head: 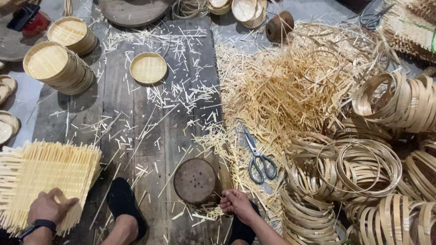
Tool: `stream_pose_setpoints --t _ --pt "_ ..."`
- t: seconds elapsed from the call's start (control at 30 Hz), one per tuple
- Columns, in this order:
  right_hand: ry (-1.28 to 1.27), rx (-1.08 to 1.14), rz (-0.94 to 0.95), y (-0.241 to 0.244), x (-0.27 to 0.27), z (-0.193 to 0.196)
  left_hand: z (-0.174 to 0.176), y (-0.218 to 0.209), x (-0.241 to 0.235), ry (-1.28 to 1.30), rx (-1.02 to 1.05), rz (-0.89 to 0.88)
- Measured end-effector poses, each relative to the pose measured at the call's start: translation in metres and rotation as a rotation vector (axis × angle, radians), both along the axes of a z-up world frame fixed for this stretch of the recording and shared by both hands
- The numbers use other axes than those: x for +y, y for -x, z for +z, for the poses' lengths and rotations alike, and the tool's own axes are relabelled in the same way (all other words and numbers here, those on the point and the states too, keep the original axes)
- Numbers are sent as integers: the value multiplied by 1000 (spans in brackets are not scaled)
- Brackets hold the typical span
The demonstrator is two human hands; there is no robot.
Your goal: The person weaves a bamboo mat by placing a woven sheet over a circular wooden mold, trimming excess strips with shears, and securing the edge with a bamboo ring. The process is repeated for multiple mats.
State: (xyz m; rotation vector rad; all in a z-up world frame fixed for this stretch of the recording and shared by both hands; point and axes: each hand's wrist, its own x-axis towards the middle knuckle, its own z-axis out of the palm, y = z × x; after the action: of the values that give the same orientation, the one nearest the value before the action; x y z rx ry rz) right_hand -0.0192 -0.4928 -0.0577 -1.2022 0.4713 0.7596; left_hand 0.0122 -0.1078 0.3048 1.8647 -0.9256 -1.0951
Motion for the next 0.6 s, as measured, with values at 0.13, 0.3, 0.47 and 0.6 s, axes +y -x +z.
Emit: stream_pose_setpoints --t 0.13,0.3,0.47,0.6 --pt "-21 1 -4 -3 -3 -6 5 0 -6 17 12 -34" --pt "-54 -25 -2 3 -1 -10 4 1 26 -56 -89 148" --pt "-69 -6 -32 -3 -8 -10 -23 -25 74 -262 -394 585" --pt "-12 12 -36 -3 -3 -4 -63 -40 107 -450 -641 980"
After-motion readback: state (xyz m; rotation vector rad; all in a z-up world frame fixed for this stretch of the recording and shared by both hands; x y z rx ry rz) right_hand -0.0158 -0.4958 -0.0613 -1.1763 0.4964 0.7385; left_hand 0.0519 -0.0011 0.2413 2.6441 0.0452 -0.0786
